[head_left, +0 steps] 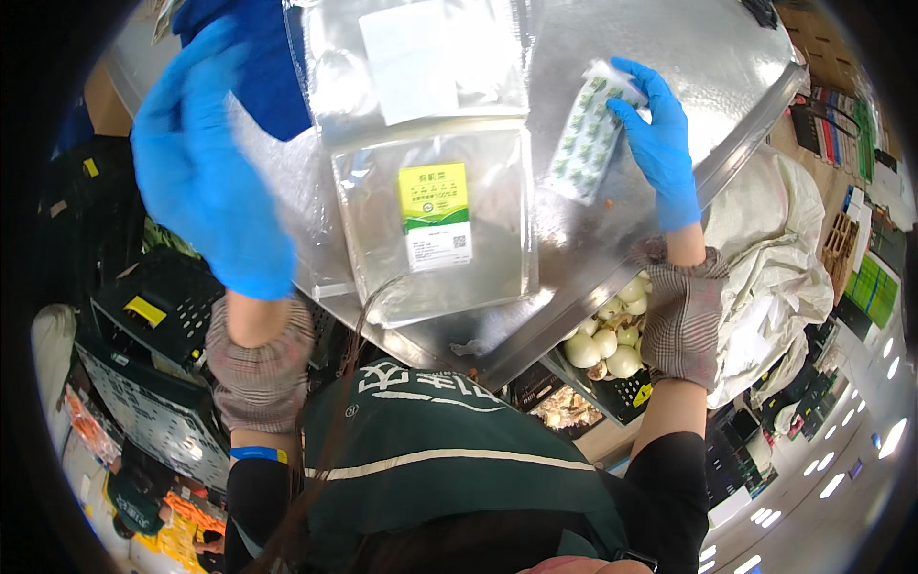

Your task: The person stands at a metal workstation and repeatedly applies small green and white stickers to clear plastic bags containing produce. They peel individual stickers from a sheet and press them onto the bags, which are arranged on the table. The person wears blue gloves and a green apron throughout the process.

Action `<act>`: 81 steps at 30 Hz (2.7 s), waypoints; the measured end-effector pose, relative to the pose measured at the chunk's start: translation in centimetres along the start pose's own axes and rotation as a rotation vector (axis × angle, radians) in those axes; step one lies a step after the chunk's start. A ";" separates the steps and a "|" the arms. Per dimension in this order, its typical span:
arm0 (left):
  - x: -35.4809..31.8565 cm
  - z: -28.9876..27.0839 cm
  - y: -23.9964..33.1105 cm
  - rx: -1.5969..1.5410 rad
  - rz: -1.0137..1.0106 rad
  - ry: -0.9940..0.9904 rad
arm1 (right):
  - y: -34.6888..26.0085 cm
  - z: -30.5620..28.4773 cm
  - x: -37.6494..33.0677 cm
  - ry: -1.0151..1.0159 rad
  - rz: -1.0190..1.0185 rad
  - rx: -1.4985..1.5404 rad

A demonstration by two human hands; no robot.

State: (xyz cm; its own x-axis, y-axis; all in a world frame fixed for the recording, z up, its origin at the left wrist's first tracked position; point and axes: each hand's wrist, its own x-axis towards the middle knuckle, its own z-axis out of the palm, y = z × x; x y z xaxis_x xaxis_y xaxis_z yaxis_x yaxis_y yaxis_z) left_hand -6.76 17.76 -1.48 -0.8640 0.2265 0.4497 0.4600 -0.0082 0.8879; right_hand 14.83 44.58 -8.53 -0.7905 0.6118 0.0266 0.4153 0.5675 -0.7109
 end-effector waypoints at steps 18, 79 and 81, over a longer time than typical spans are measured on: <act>-7.4 12.3 2.2 -0.467 -0.606 -1.094 | -8.1 -6.8 -6.4 -0.076 0.041 0.052; -6.1 -8.2 -3.3 0.260 -0.016 -1.052 | -11.6 10.6 -10.6 -0.005 0.018 -0.001; -7.4 -7.6 -3.0 0.437 0.110 -1.149 | -11.7 11.0 -10.6 0.036 -0.055 -0.187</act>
State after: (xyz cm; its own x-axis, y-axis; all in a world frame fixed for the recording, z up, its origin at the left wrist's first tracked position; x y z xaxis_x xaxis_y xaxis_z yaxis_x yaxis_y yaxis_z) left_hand -3.32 8.66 -6.78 -0.2368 0.9713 -0.0223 0.7394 0.1950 0.6444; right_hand 13.38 25.43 -8.19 -0.7991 0.5945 0.0896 0.4507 0.6911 -0.5650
